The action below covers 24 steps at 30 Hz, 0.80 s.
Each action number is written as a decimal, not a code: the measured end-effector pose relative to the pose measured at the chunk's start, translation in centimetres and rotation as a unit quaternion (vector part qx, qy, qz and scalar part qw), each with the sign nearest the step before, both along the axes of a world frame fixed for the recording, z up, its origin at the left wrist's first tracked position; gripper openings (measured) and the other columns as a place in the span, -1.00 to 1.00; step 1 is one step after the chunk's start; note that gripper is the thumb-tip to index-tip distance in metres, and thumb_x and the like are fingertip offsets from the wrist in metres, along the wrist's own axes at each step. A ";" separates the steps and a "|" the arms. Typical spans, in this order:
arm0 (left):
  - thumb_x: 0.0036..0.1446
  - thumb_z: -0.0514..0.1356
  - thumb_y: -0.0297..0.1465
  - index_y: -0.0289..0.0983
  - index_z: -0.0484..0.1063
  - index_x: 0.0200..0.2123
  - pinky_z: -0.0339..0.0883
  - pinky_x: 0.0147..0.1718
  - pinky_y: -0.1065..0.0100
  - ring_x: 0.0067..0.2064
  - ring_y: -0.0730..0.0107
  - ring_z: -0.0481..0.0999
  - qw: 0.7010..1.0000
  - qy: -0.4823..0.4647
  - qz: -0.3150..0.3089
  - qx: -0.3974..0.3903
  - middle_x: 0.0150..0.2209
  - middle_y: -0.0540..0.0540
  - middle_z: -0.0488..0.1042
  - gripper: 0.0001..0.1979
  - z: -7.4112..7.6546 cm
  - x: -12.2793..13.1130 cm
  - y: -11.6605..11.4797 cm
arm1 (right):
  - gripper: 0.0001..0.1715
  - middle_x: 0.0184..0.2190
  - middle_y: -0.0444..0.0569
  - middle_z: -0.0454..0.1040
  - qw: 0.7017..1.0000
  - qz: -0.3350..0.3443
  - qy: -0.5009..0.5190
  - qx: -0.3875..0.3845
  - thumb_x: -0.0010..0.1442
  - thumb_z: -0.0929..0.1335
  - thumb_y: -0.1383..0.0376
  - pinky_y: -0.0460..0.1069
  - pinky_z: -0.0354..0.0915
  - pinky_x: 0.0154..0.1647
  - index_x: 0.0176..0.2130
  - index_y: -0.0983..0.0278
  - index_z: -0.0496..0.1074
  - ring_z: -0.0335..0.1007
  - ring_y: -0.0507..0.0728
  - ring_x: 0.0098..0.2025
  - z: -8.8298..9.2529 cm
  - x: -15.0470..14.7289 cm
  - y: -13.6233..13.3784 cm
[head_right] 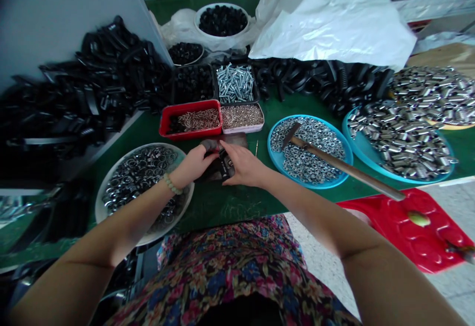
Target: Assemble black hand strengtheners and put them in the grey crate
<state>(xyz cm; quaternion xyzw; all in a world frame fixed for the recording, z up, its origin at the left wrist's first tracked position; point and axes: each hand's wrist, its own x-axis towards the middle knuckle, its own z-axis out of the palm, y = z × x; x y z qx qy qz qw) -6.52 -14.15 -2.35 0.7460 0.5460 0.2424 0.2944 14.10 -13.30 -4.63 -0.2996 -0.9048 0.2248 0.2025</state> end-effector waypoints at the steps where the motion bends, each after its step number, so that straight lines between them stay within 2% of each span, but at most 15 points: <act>1: 0.17 0.15 -0.44 -0.28 0.42 -0.17 0.35 -0.01 0.23 -0.10 0.25 0.50 1.000 0.006 -0.001 0.000 -0.17 -0.13 0.53 -0.85 0.1 0.1 0.0 | 0.44 0.24 0.37 0.16 1.000 0.001 0.005 0.006 -0.15 0.53 -0.01 0.32 0.16 0.18 0.39 0.36 -0.27 0.15 0.43 0.24 -0.2 0.0 0.1; 5: 0.17 0.16 -0.43 -0.29 0.42 -0.19 0.35 -0.01 0.20 -0.10 0.22 0.50 0.999 0.050 0.006 0.001 -0.19 -0.15 0.53 -0.87 0.2 0.3 -0.2 | 0.41 0.22 0.41 0.16 1.000 0.008 0.009 0.028 -0.12 0.52 0.00 0.32 0.17 0.18 0.38 0.42 -0.24 0.17 0.44 0.23 -0.6 0.4 0.2; 9: 0.19 0.10 -0.48 -0.30 0.40 -0.10 0.35 0.00 0.20 -0.06 0.20 0.50 0.995 0.098 -0.008 0.035 -0.14 -0.19 0.51 -0.79 0.4 0.6 -0.4 | 0.40 0.22 0.41 0.17 1.000 0.003 0.017 0.026 -0.12 0.52 0.00 0.35 0.16 0.17 0.38 0.41 -0.24 0.17 0.46 0.22 -0.9 0.1 0.4; 12: 0.23 0.04 -0.50 -0.34 0.41 -0.06 0.20 0.17 0.12 0.02 0.18 0.45 0.979 0.158 -0.074 0.101 -0.09 -0.24 0.50 -0.75 0.6 1.0 -0.7 | 0.46 0.22 0.42 0.16 1.000 0.006 0.012 0.016 -0.14 0.52 -0.04 0.34 0.16 0.18 0.38 0.42 -0.30 0.17 0.46 0.22 -0.4 -0.2 0.2; 15: 0.24 0.01 -0.51 -0.38 0.47 -0.16 0.10 0.23 0.09 0.04 0.17 0.43 0.964 0.198 -0.136 0.117 -0.11 -0.26 0.51 -0.76 0.6 1.2 -0.8 | 0.41 0.28 0.37 0.09 0.999 -0.003 -0.025 0.024 -0.09 0.46 -0.13 0.33 0.11 0.22 0.39 0.37 -0.29 0.08 0.45 0.27 1.0 1.7 -0.3; 17: 0.24 0.03 -0.49 -0.37 0.49 -0.22 0.16 0.20 0.11 0.05 0.16 0.43 0.966 0.195 -0.132 0.108 -0.08 -0.27 0.50 -0.78 0.3 1.0 -0.8 | 0.18 0.30 0.30 0.08 0.992 -0.089 -0.064 0.054 0.05 0.38 -0.13 0.34 0.09 0.22 0.38 0.30 -0.17 0.04 0.44 0.29 2.1 5.1 -0.7; 18: 0.25 0.04 -0.46 -0.37 0.49 -0.21 0.20 0.18 0.12 0.06 0.16 0.42 0.969 0.188 -0.123 0.107 -0.05 -0.28 0.48 -0.78 0.2 0.8 -0.8 | 0.03 0.28 0.29 0.12 0.980 -0.164 -0.089 0.072 0.13 0.33 -0.10 0.34 0.10 0.20 0.36 0.29 -0.09 0.06 0.44 0.28 2.6 7.2 -0.7; 20: 0.25 0.07 -0.39 -0.37 0.48 -0.15 0.22 0.16 0.13 0.10 0.17 0.40 0.972 0.173 -0.116 0.111 0.03 -0.29 0.43 -0.77 -0.1 0.0 -0.9 | -0.18 0.17 0.34 0.27 0.923 -0.328 -0.179 0.089 0.22 0.26 -0.03 0.40 0.13 0.10 0.30 0.33 0.09 0.15 0.51 0.20 3.1 11.6 -0.6; 22: 0.23 0.12 -0.34 -0.35 0.46 -0.07 0.16 0.20 0.07 0.17 0.14 0.34 0.971 0.169 -0.125 0.117 0.11 -0.27 0.37 -0.73 -0.3 -0.8 -1.2 | -0.33 0.04 0.36 0.39 0.876 -0.385 -0.281 0.074 0.26 0.23 0.05 0.41 0.18 0.00 0.22 0.38 0.23 0.23 0.54 0.11 3.2 14.9 -0.2; 24: 0.18 0.18 -0.33 -0.30 0.41 0.03 0.07 0.24 -0.01 0.24 0.09 0.24 0.968 0.175 -0.140 0.117 0.15 -0.24 0.31 -0.65 -0.3 -1.5 -1.6 | -0.43 -0.05 0.34 0.44 0.861 -0.372 -0.339 0.075 0.28 0.18 0.14 0.36 0.23 -0.06 0.17 0.39 0.28 0.29 0.50 0.04 3.0 16.4 -0.1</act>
